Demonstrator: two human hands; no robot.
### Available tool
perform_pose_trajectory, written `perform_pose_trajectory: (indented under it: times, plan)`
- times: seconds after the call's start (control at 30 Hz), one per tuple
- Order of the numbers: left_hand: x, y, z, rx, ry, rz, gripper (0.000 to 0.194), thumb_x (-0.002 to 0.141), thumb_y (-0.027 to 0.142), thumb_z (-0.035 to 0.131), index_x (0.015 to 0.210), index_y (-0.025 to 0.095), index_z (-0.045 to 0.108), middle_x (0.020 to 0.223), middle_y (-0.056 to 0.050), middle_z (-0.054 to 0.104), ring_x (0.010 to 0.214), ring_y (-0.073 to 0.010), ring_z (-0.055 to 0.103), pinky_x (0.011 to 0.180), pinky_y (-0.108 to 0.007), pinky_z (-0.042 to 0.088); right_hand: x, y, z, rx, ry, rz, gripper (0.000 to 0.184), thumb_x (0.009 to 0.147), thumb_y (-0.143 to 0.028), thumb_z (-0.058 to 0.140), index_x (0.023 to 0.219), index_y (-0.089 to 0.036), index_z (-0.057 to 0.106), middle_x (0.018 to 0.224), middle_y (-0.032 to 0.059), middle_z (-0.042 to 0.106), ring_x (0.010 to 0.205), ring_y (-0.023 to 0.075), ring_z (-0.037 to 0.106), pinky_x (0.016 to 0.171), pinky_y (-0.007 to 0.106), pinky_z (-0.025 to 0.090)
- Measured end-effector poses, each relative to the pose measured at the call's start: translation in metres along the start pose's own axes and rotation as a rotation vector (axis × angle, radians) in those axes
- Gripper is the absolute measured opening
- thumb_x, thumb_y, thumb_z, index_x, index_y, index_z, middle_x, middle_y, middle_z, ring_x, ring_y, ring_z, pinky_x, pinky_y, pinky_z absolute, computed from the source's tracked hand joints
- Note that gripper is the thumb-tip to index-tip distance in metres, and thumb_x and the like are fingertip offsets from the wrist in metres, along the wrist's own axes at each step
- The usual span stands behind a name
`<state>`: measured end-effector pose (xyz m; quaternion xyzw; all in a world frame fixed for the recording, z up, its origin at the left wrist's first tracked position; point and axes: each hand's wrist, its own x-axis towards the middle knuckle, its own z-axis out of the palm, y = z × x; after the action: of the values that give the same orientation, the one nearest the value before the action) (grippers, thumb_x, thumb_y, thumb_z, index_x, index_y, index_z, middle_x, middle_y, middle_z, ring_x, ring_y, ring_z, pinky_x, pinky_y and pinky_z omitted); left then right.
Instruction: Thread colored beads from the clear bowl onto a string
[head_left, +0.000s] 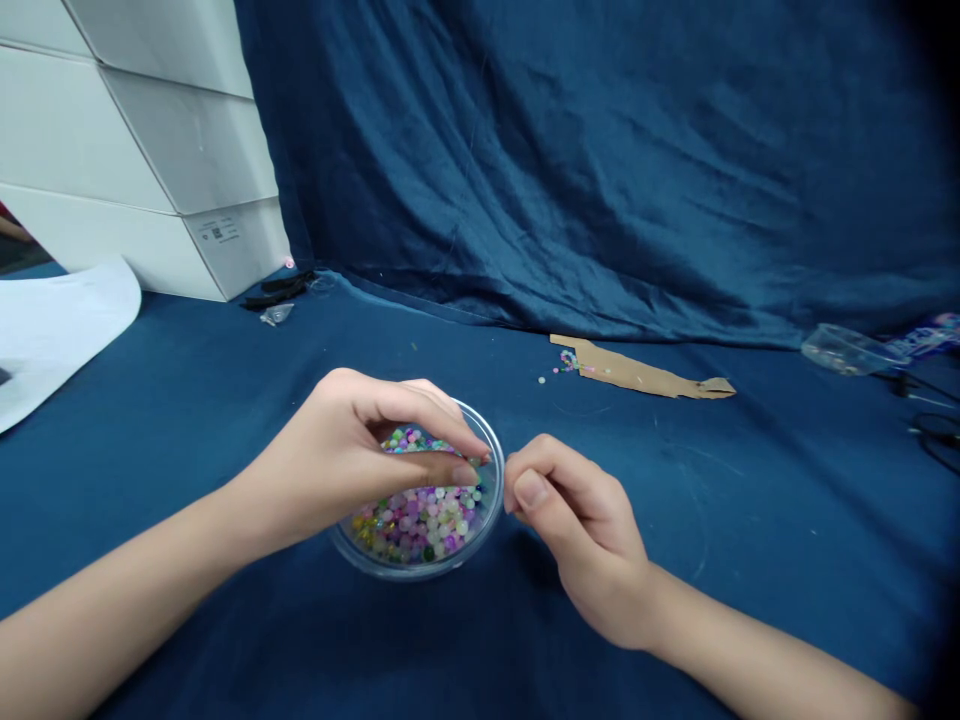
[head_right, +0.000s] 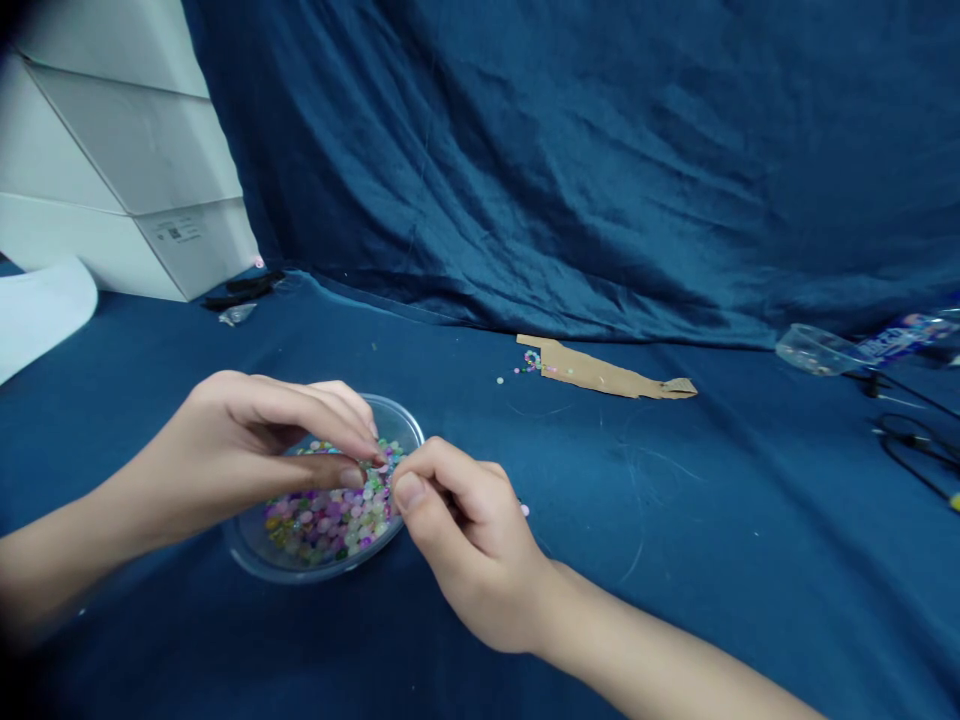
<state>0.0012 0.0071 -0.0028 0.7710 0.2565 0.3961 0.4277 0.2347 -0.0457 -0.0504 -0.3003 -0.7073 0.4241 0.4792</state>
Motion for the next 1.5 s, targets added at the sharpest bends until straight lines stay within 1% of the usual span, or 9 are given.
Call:
perform_pose_trajectory:
  times: [0.3,0.47,0.63,0.77,0.93,1.07,1.23,1.4,1.5]
  plan:
    - [0.001,0.0,0.001,-0.037,0.013,-0.003,0.02,0.082,0.014,0.093,0.094,0.029,0.091,0.09,0.0,0.086,0.086,-0.0153,0.079,0.08,-0.022,0.065,0.0,0.006,-0.001,0.013,0.037,0.038,0.027,0.115,-0.037,0.055,0.091,-0.024,0.061,0.071,-0.0047,0.045,0.062,0.0128,0.038,0.059,0.028,0.033]
    - [0.001,0.001,0.002,-0.057,0.025,-0.023,0.017,0.081,0.015,0.094,0.093,0.028,0.091,0.09,-0.002,0.086,0.086,-0.0164,0.079,0.079,-0.022,0.065,0.0,0.005,0.0,0.013,0.012,0.038,0.025,0.114,-0.037,0.056,0.093,-0.024,0.062,0.07,-0.0046,0.045,0.062,0.0137,0.039,0.059,0.029,0.033]
    - [0.001,0.001,0.002,-0.052,0.018,-0.011,0.017,0.081,0.015,0.094,0.093,0.027,0.091,0.089,-0.003,0.086,0.085,-0.0171,0.079,0.079,-0.023,0.066,-0.001,0.006,-0.001,-0.004,0.014,0.045,0.025,0.114,-0.038,0.056,0.093,-0.024,0.061,0.07,-0.0043,0.045,0.063,0.0142,0.04,0.06,0.029,0.034]
    - [0.001,0.002,0.002,-0.067,0.039,-0.025,0.018,0.08,0.013,0.094,0.092,0.025,0.091,0.09,-0.003,0.086,0.086,-0.0163,0.08,0.077,-0.019,0.066,-0.001,0.007,-0.001,0.002,0.016,0.044,0.025,0.114,-0.036,0.055,0.093,-0.025,0.06,0.07,-0.0049,0.044,0.063,0.0134,0.039,0.06,0.029,0.034]
    - [0.001,0.003,0.003,-0.1,0.058,-0.047,0.021,0.079,0.012,0.094,0.091,0.027,0.09,0.089,0.001,0.086,0.087,-0.0143,0.081,0.078,-0.016,0.066,0.001,0.005,0.0,-0.001,0.009,0.026,0.029,0.115,-0.036,0.054,0.088,-0.024,0.057,0.068,-0.0056,0.043,0.061,0.0123,0.037,0.059,0.028,0.032]
    - [0.001,0.001,0.002,-0.093,0.059,-0.027,0.018,0.08,0.011,0.093,0.089,0.026,0.089,0.09,-0.001,0.086,0.088,-0.0155,0.08,0.077,-0.018,0.066,0.004,0.004,0.001,-0.016,0.005,0.036,0.032,0.114,-0.037,0.054,0.085,-0.023,0.055,0.067,-0.006,0.041,0.06,0.012,0.035,0.057,0.027,0.031]
    - [0.001,0.001,0.001,-0.02,0.006,0.014,0.018,0.084,0.013,0.091,0.094,0.028,0.09,0.091,-0.002,0.086,0.088,-0.0169,0.079,0.082,-0.024,0.065,0.008,0.001,0.0,-0.065,-0.036,0.052,0.033,0.112,-0.037,0.056,0.082,-0.023,0.055,0.063,-0.0065,0.041,0.056,0.0113,0.035,0.054,0.026,0.029]
    - [0.002,0.001,0.002,0.003,-0.008,0.061,0.019,0.085,0.011,0.089,0.095,0.027,0.091,0.086,-0.004,0.084,0.082,-0.0184,0.077,0.076,-0.027,0.064,0.008,-0.003,-0.001,-0.11,-0.041,0.097,0.035,0.11,-0.039,0.057,0.079,-0.022,0.054,0.062,-0.0065,0.039,0.056,0.0112,0.034,0.053,0.027,0.028]
    - [0.002,0.001,0.003,0.003,0.019,0.047,0.019,0.084,0.013,0.091,0.094,0.028,0.091,0.083,-0.002,0.083,0.079,-0.0166,0.076,0.072,-0.023,0.063,0.008,-0.003,-0.002,-0.101,-0.039,0.1,0.036,0.112,-0.04,0.055,0.081,-0.022,0.055,0.065,-0.0058,0.042,0.059,0.0116,0.037,0.056,0.027,0.03]
